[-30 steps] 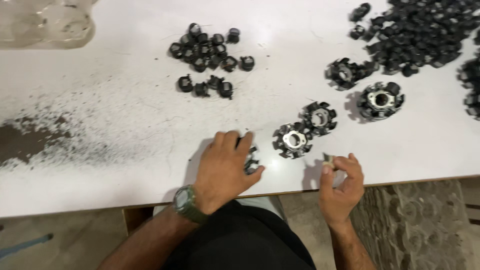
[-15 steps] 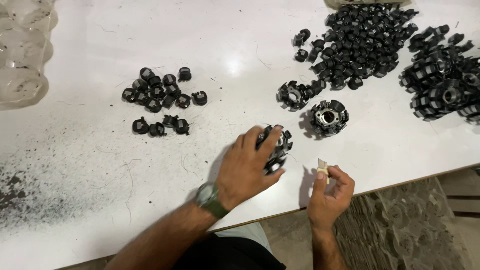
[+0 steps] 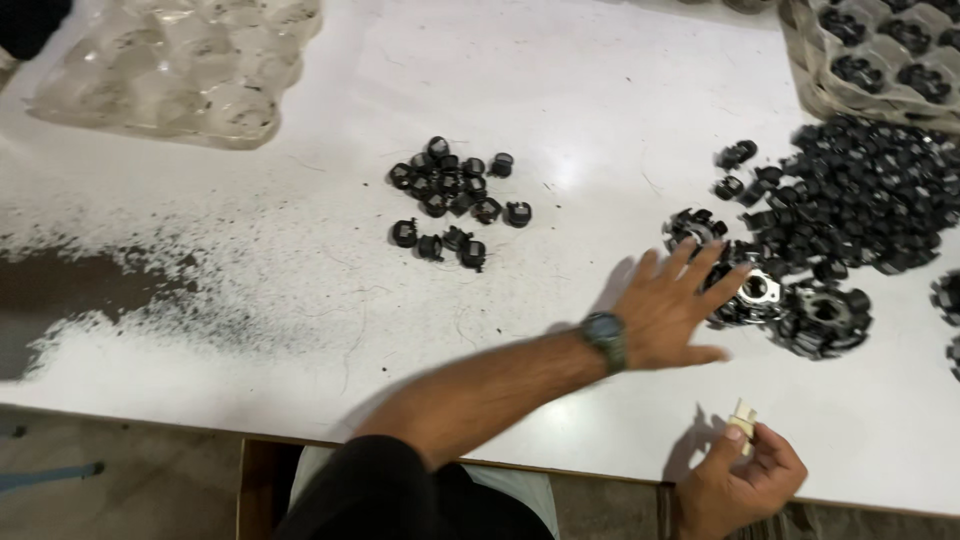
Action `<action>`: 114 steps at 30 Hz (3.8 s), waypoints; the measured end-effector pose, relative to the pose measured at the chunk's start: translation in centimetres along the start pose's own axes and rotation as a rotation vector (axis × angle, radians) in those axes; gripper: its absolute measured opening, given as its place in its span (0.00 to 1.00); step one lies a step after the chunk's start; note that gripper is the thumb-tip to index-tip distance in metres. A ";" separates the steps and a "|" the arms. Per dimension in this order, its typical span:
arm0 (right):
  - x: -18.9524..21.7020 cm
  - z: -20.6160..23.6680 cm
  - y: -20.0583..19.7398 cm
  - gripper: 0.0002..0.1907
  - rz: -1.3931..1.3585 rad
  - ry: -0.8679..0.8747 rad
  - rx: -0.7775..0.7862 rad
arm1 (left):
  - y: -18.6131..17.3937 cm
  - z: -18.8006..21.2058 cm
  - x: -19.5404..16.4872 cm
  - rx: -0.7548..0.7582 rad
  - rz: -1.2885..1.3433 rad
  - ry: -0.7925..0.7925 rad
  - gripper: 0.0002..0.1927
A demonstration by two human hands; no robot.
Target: The person uses a small tool to scrape or deburr the edges of black mechanical components on a white table. They handle both larger gear-like parts and smaller cylindrical pieces, placing finished items aside in separate piles.
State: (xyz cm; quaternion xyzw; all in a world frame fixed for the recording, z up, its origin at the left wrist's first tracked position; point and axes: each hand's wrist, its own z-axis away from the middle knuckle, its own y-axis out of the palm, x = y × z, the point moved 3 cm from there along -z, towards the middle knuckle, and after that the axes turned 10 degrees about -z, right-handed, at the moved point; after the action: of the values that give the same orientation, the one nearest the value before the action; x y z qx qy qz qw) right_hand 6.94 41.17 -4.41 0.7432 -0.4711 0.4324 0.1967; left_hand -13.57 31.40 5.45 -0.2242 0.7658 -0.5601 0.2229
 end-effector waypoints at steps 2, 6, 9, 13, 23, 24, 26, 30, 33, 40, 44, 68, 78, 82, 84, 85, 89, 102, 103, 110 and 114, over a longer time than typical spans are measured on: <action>-0.5 0.1 -0.2 0.14 -0.013 -0.016 0.002 | 0.0 5.9 3.4 0.098 -0.007 0.035 0.47; 0.3 -0.5 0.2 0.17 0.025 0.060 0.030 | -3.6 21.5 10.1 0.368 0.055 -0.221 0.41; 2.8 -1.6 1.1 0.16 0.014 0.218 0.130 | -8.5 30.6 14.6 0.627 0.003 -0.440 0.39; 8.3 -2.4 7.2 0.10 -0.201 0.149 0.433 | -13.0 33.2 18.8 0.679 -0.285 -0.640 0.38; 21.5 -6.6 33.3 0.11 -0.355 -0.224 0.864 | -13.6 16.2 22.1 0.267 -0.119 -0.482 0.71; 22.3 -6.6 34.6 0.10 -0.445 -0.102 0.913 | -13.8 15.4 22.5 0.275 -0.150 -0.482 0.71; 23.1 -6.3 36.7 0.09 -0.530 0.107 1.001 | -13.9 14.5 23.6 0.311 -0.102 -0.482 0.69; 23.5 -3.7 38.8 0.07 -0.502 0.314 1.091 | -13.5 15.1 25.0 0.293 -0.049 -0.500 0.67; 23.7 -1.4 38.7 0.09 -0.380 0.130 1.030 | -12.3 18.0 25.2 0.250 -0.072 -0.480 0.63; 23.0 6.3 34.5 0.12 -0.369 -0.032 0.988 | -11.0 27.1 22.9 0.230 -0.058 -0.456 0.62; 20.8 7.1 33.5 0.10 -0.649 0.539 0.975 | -11.6 28.3 21.9 0.182 -0.107 -0.435 0.62; 16.8 7.4 14.3 0.20 0.081 -0.372 0.998 | -8.2 28.2 11.4 0.005 0.184 -0.544 0.14; 17.0 8.3 16.5 0.20 0.096 -0.328 1.078 | -9.3 29.7 9.8 -0.020 0.318 -0.356 0.24; 16.8 8.1 16.6 0.19 0.073 -0.300 1.113 | -8.8 29.8 9.8 -0.062 0.304 -0.302 0.19; 16.9 8.0 16.6 0.19 0.078 -0.288 1.124 | -8.9 29.7 9.9 -0.143 0.299 -0.219 0.18; 17.0 8.0 16.7 0.19 0.081 -0.288 1.124 | -8.8 29.8 10.1 -0.139 0.348 -0.222 0.15; 17.3 8.1 16.7 0.18 0.097 -0.335 1.143 | -8.8 29.7 10.5 -0.124 0.519 -0.250 0.08; 17.9 9.1 16.6 0.21 0.126 -0.359 1.068 | -12.6 34.3 9.8 -0.145 0.285 -0.247 0.15; 18.0 9.2 16.5 0.21 0.125 -0.364 1.065 | -12.8 34.3 9.6 -0.137 0.279 -0.270 0.14; 18.4 9.4 16.7 0.22 0.138 -0.385 1.029 | -10.8 31.5 7.6 -0.234 -0.073 -0.218 0.14; 18.2 9.7 16.6 0.20 0.160 -0.392 1.017 | -9.3 31.7 8.1 -0.264 -0.147 -0.210 0.12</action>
State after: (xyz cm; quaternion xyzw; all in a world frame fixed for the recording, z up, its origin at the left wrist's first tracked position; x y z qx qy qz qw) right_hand 0.27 16.78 3.41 0.7731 -0.2858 0.4725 -0.3120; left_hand -0.38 0.07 4.98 -0.3638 0.7868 -0.4431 0.2287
